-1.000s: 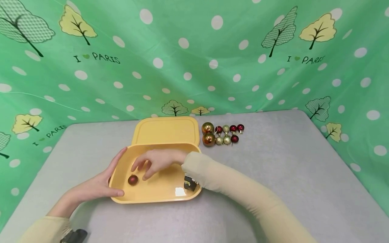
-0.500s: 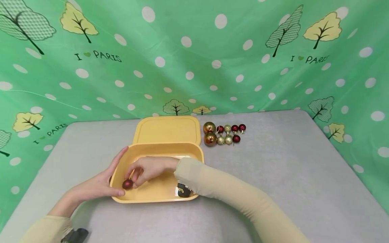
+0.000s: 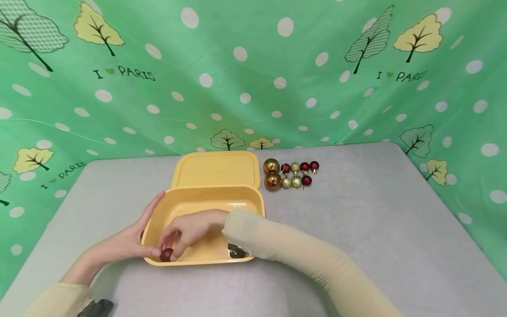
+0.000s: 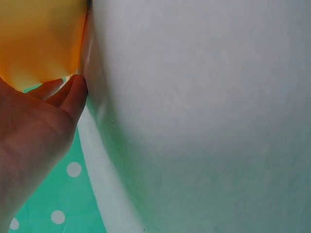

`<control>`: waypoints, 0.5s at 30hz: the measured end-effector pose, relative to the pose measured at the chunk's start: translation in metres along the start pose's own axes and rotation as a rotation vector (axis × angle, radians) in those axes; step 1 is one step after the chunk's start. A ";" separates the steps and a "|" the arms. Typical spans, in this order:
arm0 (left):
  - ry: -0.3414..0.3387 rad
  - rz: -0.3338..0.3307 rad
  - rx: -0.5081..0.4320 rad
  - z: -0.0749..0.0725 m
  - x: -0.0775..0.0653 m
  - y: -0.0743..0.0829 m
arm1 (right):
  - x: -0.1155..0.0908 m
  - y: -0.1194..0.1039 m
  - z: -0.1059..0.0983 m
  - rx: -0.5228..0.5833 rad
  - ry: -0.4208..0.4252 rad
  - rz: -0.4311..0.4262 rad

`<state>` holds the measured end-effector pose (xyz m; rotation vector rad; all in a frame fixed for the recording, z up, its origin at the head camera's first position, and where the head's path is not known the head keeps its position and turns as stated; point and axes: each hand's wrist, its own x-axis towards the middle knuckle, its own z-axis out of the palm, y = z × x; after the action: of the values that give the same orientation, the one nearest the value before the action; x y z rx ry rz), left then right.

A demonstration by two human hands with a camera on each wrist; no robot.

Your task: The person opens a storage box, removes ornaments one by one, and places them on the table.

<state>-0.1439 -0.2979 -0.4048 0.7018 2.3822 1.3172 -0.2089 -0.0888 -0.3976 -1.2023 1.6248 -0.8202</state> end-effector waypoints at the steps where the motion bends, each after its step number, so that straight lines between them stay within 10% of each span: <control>1: -0.001 -0.005 0.000 0.000 0.000 0.000 | 0.000 0.000 0.000 -0.003 -0.007 0.001; 15: -0.009 0.036 -0.003 0.000 0.001 -0.002 | -0.013 -0.006 -0.013 0.103 0.108 -0.054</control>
<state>-0.1450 -0.2986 -0.4068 0.7518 2.3707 1.3286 -0.2177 -0.0785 -0.3838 -1.1506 1.6216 -1.0063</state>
